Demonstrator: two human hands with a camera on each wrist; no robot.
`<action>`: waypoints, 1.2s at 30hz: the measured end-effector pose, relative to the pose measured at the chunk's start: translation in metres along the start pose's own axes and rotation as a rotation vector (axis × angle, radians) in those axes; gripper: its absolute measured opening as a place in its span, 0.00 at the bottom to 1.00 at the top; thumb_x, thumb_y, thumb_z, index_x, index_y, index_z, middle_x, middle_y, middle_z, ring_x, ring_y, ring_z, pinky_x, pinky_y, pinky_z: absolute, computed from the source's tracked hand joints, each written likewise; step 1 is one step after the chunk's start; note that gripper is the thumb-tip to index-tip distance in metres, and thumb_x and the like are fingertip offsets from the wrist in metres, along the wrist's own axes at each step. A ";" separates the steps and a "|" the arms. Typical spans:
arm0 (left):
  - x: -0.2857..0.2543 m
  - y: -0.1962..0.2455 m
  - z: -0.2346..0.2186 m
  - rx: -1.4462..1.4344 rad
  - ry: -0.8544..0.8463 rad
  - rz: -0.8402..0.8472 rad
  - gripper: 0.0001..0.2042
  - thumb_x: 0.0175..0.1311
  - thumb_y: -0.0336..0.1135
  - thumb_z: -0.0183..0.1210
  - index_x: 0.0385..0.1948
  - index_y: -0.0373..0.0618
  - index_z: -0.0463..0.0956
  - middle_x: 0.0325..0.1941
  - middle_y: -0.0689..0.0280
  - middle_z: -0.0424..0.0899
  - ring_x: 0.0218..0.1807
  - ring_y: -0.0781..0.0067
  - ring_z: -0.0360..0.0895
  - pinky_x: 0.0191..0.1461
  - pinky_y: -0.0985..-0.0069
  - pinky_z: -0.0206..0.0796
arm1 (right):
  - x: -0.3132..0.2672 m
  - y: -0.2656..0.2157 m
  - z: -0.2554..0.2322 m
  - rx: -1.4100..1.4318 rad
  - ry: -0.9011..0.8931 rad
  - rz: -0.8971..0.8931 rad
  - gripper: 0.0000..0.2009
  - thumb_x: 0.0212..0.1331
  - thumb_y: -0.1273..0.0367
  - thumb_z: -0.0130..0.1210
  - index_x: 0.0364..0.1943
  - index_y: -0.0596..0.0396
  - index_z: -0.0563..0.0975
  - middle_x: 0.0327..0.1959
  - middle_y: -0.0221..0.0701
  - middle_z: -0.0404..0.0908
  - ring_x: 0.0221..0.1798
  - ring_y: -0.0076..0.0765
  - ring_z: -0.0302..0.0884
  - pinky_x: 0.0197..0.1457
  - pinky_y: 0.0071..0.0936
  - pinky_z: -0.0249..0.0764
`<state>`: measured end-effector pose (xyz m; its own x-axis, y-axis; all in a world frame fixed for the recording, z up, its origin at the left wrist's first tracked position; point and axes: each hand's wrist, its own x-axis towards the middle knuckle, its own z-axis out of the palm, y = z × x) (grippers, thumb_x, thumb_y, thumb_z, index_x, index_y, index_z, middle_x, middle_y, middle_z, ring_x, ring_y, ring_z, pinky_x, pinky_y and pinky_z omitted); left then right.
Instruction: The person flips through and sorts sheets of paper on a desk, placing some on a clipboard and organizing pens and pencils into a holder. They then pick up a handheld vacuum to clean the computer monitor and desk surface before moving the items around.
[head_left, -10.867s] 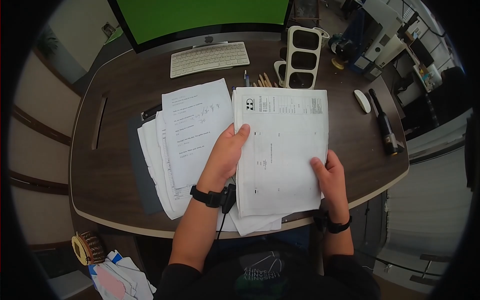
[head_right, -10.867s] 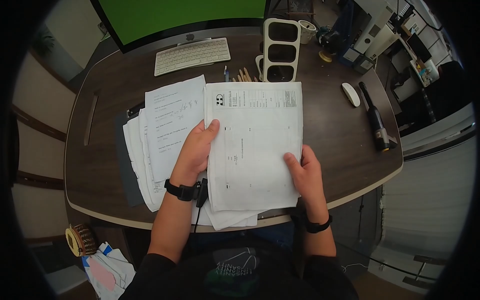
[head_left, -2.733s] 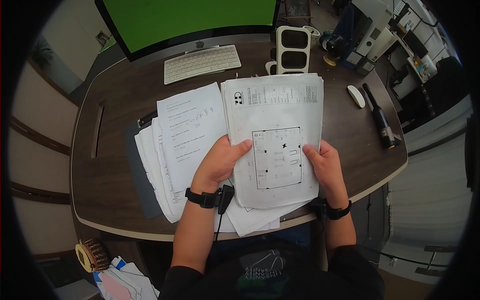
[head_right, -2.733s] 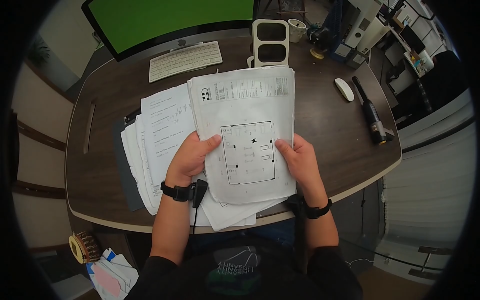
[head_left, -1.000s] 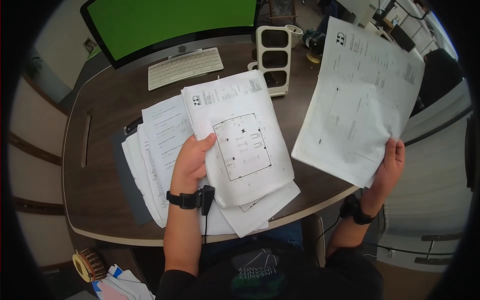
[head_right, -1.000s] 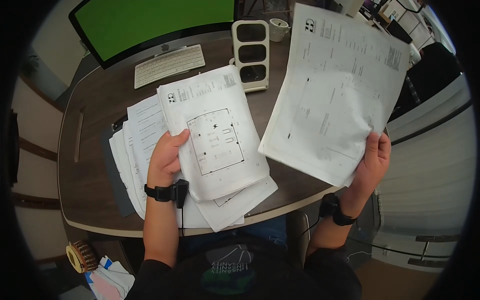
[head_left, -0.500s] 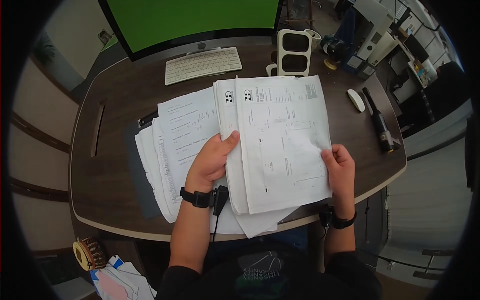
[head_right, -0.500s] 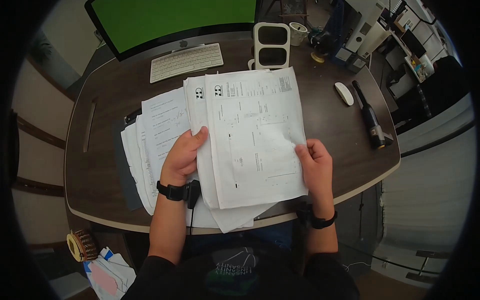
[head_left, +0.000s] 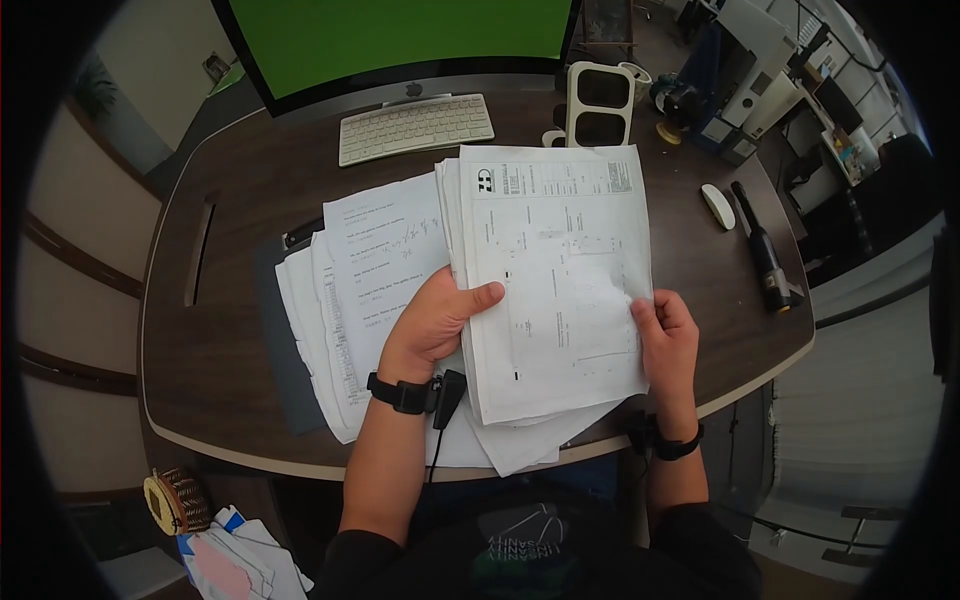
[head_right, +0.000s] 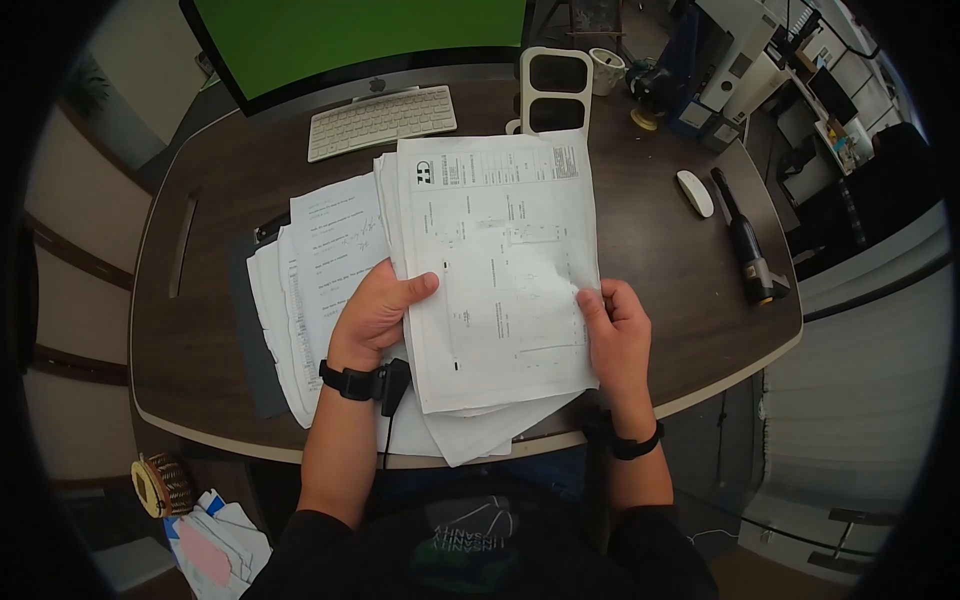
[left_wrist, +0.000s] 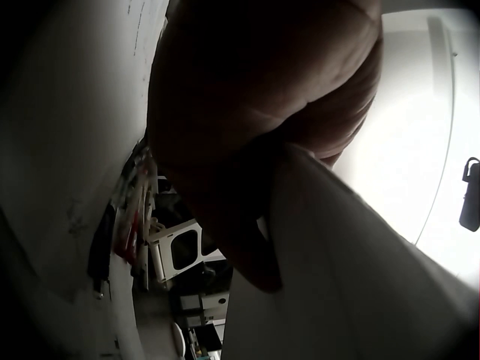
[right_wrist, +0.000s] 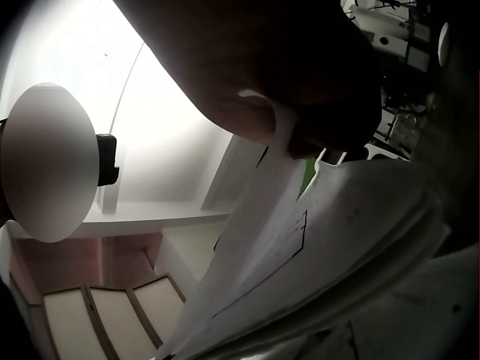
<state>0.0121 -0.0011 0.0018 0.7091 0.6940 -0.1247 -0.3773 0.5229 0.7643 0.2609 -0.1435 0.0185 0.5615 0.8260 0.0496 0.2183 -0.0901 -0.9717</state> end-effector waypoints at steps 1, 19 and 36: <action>0.000 0.000 0.001 0.003 0.002 0.000 0.36 0.61 0.35 0.70 0.67 0.30 0.61 0.64 0.48 0.75 0.63 0.58 0.77 0.64 0.67 0.73 | 0.000 0.000 0.000 0.000 -0.010 -0.010 0.08 0.69 0.70 0.59 0.42 0.62 0.78 0.31 0.22 0.80 0.32 0.13 0.71 0.38 0.15 0.70; 0.000 -0.006 0.002 0.030 0.044 -0.019 0.26 0.66 0.25 0.61 0.65 0.30 0.65 0.63 0.50 0.76 0.62 0.59 0.78 0.64 0.66 0.73 | 0.010 0.011 -0.003 -0.124 -0.019 -0.082 0.12 0.67 0.69 0.60 0.49 0.64 0.78 0.39 0.28 0.82 0.40 0.18 0.76 0.45 0.19 0.74; 0.002 -0.010 -0.009 -0.122 0.096 0.085 0.23 0.68 0.22 0.54 0.65 0.30 0.65 0.64 0.51 0.75 0.62 0.58 0.77 0.66 0.64 0.71 | 0.011 -0.003 -0.015 0.690 -0.437 0.132 0.16 0.75 0.61 0.51 0.51 0.63 0.76 0.39 0.32 0.83 0.38 0.22 0.78 0.43 0.20 0.74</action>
<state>0.0121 -0.0009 -0.0119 0.6137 0.7793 -0.1270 -0.5070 0.5122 0.6932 0.2782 -0.1427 0.0250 0.1556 0.9873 -0.0308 -0.4465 0.0425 -0.8938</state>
